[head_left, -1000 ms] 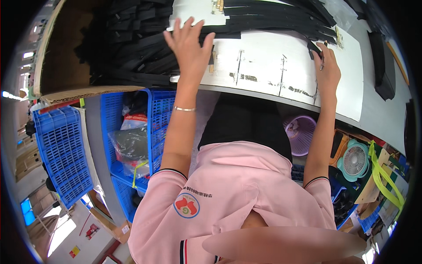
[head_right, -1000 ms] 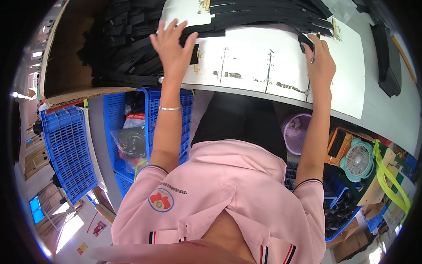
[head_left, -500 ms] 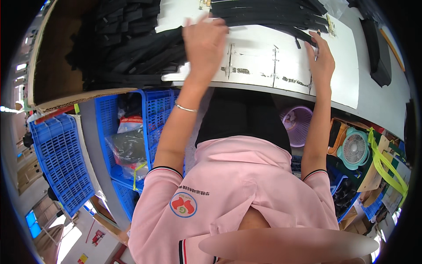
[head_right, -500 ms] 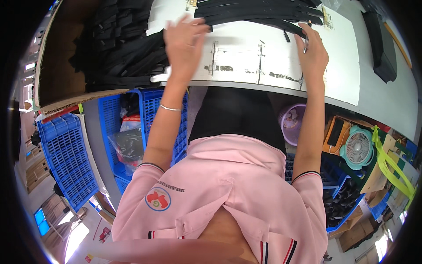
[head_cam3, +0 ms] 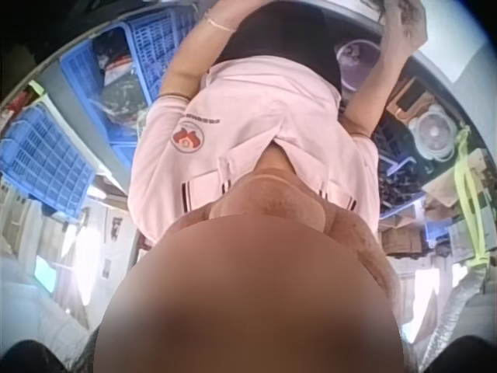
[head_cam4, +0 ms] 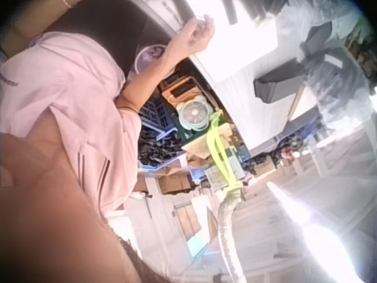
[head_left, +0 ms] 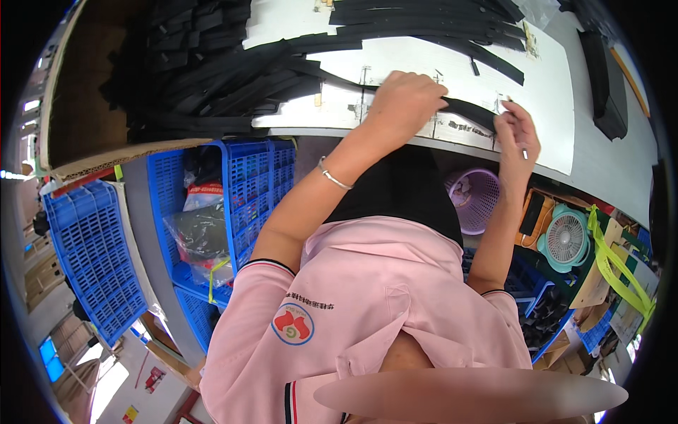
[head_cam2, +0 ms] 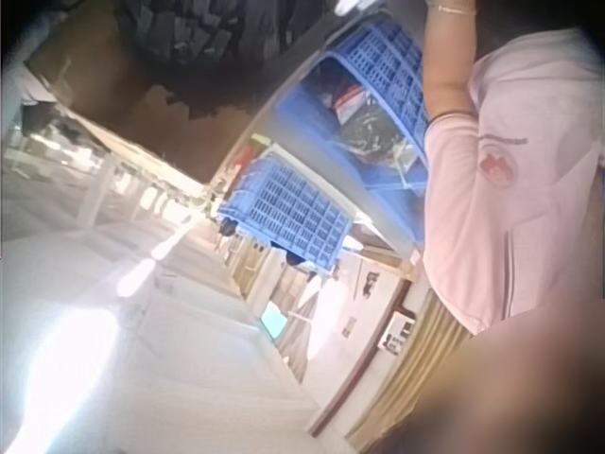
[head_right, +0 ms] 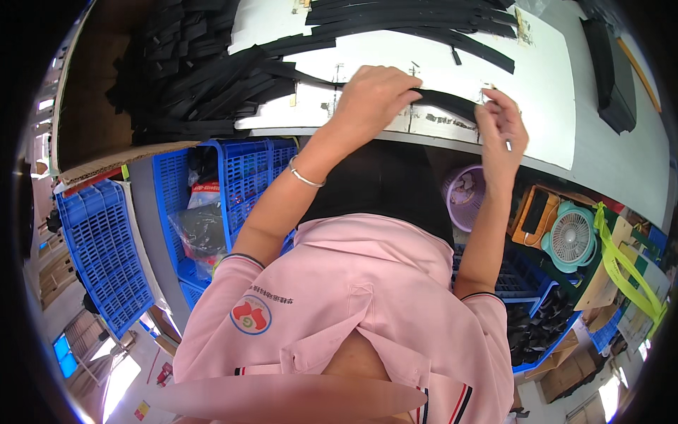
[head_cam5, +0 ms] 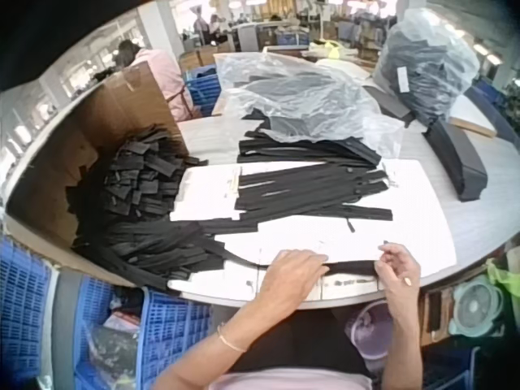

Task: Marking and aligning black fabric straps on a template surface using a pen.

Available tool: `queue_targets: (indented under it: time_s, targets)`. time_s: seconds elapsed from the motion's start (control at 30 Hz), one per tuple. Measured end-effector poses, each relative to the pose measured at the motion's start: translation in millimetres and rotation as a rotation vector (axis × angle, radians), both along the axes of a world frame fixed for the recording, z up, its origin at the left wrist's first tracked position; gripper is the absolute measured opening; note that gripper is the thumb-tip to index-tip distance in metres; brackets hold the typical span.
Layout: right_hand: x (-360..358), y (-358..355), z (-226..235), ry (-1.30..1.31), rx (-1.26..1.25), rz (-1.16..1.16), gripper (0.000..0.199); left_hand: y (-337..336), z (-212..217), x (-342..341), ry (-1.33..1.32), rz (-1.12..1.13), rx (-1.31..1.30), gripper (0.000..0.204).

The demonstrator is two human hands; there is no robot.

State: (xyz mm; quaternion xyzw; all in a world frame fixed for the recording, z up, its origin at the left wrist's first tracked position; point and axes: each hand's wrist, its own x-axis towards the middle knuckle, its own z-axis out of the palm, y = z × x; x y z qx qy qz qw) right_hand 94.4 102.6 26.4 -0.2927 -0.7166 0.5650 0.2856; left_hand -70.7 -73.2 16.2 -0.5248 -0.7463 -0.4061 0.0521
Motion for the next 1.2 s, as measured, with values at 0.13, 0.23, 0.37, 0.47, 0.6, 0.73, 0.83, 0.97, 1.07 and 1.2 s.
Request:
queue_targets:
  time_s: [0.13,0.23,0.37,0.47,0.6,0.73,0.83,0.97,1.07,1.2]
  targets:
    - [34.3,44.8,-17.6,-0.12,0.325,-0.171,0.033,-25.6,5.4,-15.8,0.012,0.08,-0.081,0.016]
    - [23.3,31.0,-19.6,-0.252,0.684,-0.253,0.037,-34.7,8.3,-17.4,-0.09,0.112,-0.102,0.02]
    - [19.0,18.9,-33.2,-0.254,1.203,-0.233,0.039,-35.5,11.1,-15.6,-0.117,0.143,-0.142,0.023]
    - [24.5,-0.1,-35.6,-0.288,1.171,-0.199,0.037,-35.9,10.4,-14.2,-0.151,0.197,-0.182,0.02]
    - [36.6,4.2,-37.5,-0.328,1.212,-0.132,0.037,-48.1,-3.0,-8.4,0.129,0.186,-0.188,0.023]
    - [49.4,17.2,-41.5,-0.325,1.2,-0.114,0.035,-61.3,-4.0,23.7,0.105,0.259,-0.247,0.041]
    - [51.0,20.1,-46.9,-0.293,1.187,-0.121,0.034,-79.4,-8.4,34.7,0.038,0.338,-0.284,0.052]
    - [46.6,20.8,-49.5,-0.262,1.178,-0.149,0.032,-101.7,-15.3,28.6,0.023,0.434,-0.33,0.059]
    - [44.8,18.2,-42.5,-0.278,1.157,-0.144,0.03,-109.2,-17.6,23.5,0.025,0.431,-0.311,0.061]
    - [33.4,9.1,-20.9,-0.263,1.079,-0.144,0.027,-110.2,-16.5,22.4,0.004,0.439,-0.29,0.06]
